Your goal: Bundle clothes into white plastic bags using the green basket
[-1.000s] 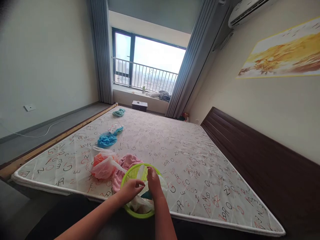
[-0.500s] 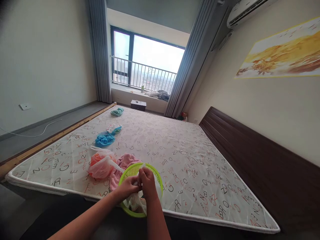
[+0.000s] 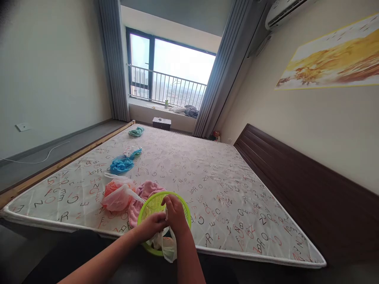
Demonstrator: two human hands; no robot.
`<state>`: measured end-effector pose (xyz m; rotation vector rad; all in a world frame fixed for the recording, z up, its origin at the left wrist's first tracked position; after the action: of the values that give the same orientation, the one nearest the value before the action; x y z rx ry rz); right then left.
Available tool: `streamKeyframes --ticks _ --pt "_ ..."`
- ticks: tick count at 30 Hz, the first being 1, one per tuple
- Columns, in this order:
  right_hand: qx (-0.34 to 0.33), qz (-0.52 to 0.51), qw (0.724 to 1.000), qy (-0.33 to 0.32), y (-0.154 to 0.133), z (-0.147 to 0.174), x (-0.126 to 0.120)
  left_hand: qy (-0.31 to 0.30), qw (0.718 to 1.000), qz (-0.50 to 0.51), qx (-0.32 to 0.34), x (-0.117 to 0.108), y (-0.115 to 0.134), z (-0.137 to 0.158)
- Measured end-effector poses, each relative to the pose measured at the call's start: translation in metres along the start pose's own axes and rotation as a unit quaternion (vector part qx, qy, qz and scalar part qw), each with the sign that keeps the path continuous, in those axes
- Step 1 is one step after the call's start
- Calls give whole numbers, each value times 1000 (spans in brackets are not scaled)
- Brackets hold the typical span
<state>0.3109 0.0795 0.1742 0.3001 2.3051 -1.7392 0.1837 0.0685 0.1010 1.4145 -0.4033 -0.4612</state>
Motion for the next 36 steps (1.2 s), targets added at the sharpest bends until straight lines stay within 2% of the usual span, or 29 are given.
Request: streamKeyframes --ticks 3,8,13,18,21,24,28,32,34,36 --pt "4 76 996 -43 9 -2 -12 -10 1000 -8 14 -2 0 -1" --pt "35 135 984 -111 29 3 -27 -6 1000 6 12 -9 1 1" --pt "34 259 962 -76 24 5 -42 -4 999 49 12 -13 1 1" --pt "49 191 980 -24 -1 6 -44 103 989 103 11 -15 6 -6" --pt "95 102 987 -75 -6 10 -30 154 979 127 31 -20 9 -11" --pt "84 83 983 -140 -2 15 -14 182 973 133 48 -26 11 -11" --pt "9 211 968 -138 7 17 -1 170 975 137 44 -29 17 -6" --pt "-83 358 929 -38 9 16 5 134 979 149 40 -33 30 -1" --pt "-107 363 925 -19 11 16 8 100 984 144 31 -36 34 1" --pt "-88 347 933 -39 15 16 11 55 991 118 18 -37 34 2"
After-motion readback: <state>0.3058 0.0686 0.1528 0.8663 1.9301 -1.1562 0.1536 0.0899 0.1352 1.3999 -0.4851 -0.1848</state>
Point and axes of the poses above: each hand's wrist, its own z-axis away from the middle knuckle, its own x-axis out of the palm, y = z × x, the point moved 2 cm from there along -z, towards the middle knuckle, and after that the axes turned 3 degrees about z, right-handed, at the moved point
